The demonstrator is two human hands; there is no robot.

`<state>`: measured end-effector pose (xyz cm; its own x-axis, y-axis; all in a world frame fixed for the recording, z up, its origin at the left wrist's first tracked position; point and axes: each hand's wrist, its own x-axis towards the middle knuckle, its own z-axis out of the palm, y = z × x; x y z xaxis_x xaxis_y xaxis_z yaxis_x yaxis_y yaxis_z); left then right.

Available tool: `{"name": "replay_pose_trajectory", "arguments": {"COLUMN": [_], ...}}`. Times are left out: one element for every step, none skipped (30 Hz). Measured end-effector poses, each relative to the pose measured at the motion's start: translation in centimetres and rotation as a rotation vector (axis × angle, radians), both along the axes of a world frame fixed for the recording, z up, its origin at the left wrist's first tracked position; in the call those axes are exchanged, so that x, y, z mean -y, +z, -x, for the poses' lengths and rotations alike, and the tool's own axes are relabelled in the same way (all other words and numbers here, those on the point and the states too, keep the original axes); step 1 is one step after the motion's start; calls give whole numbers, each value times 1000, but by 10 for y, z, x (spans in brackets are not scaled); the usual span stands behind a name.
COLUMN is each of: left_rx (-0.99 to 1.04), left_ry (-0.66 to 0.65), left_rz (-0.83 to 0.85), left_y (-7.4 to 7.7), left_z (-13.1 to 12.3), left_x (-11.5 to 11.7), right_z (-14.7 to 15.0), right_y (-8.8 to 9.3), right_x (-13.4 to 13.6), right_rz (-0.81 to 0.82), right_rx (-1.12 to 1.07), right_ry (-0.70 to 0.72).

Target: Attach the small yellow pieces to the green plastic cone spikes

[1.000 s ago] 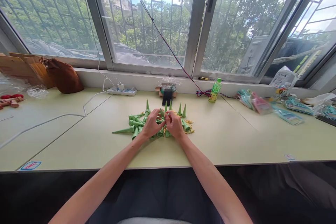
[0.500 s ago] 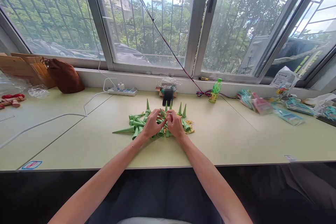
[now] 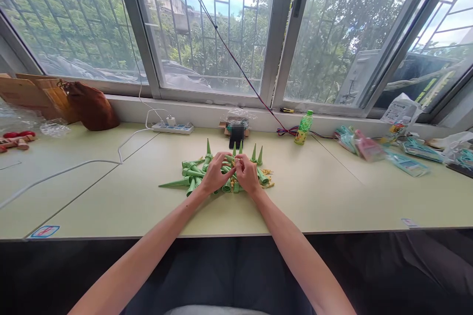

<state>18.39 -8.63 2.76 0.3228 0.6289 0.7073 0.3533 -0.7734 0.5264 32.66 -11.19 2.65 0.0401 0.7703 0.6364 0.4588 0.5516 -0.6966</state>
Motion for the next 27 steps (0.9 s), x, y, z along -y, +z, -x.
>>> {"name": "replay_pose_trajectory", "arguments": {"left_rx": [-2, -2, 0, 6, 14, 24, 33, 40, 43, 46, 48, 49, 51, 52, 55, 57, 61, 66, 71, 76, 80, 84, 88, 92, 95, 99, 101], "left_ry": [4, 6, 5, 2, -3, -9, -13, -15, -16, -14, -10, -7, -4, -2, 0, 1, 4, 8, 12, 13, 13, 12, 11, 9, 9, 9, 9], "left_rz": [-5, -10, -13, -14, -13, -11, -10, -10, -12, -15, -19, -23, -26, -28, -30, -32, -36, -42, -48, -53, -54, -53, -50, -45, -39, -34, -29], "left_y": [0, 0, 0, 0, 0, 0, 0, 0, -1, -1, -1, -1, -1, 0, 0, 1, 2, 2, 3, 3, 4, 4, 4, 4, 5, 5, 5], "left_z": [0, 0, 0, 0, 0, 0, 0, 0, 0, 0, 0, 0, 0, 0, 0, 0, 0, 0, 0, 0, 0, 0, 0, 0, 0, 0, 0], "left_x": [0, 0, 0, 0, 0, 0, 0, 0, 0, 0, 0, 0, 0, 0, 1, 1, 1, 2, 2, 2, 2, 2, 2, 3, 3, 3, 3], "right_z": [0, 0, 0, -1, -1, -1, -2, -2, -2, -2, -2, -2, -1, -1, -1, -1, -1, -1, -1, -1, -1, -1, -1, -1, -1, -1, -1], "right_y": [0, 0, -1, -1, -1, -1, -1, -1, -1, -1, -1, -1, -1, -1, -1, -1, -1, -1, -1, 0, 0, 0, 1, 1, 1, 1, 0], "right_x": [0, 0, -1, -1, -1, -1, -1, -2, -2, -2, -2, -2, -2, -2, -2, -1, -1, -1, -1, -1, -1, -1, -1, -1, -1, -1, -1], "right_rz": [3, 8, 13, 16, 17, 17, 16, 15, 16, 18, 20, 23, 24, 24, 22, 20, 17, 14, 11, 8, 5, 2, -2, -5, -9, -16, -23], "right_rx": [4, 9, 15, 22, 28, 33, 35, 34, 33, 31, 28, 25, 21, 17, 12, 6, -3, -12, -20, -24, -19, -7, 11, 30, 45, 56, 64], "right_ry": [0, -3, -7, -12, -16, -18, -19, -17, -16, -13, -9, -5, -1, 4, 6, 5, 2, -3, -9, -14, -16, -18, -20, -22, -25, -29, -32]}}
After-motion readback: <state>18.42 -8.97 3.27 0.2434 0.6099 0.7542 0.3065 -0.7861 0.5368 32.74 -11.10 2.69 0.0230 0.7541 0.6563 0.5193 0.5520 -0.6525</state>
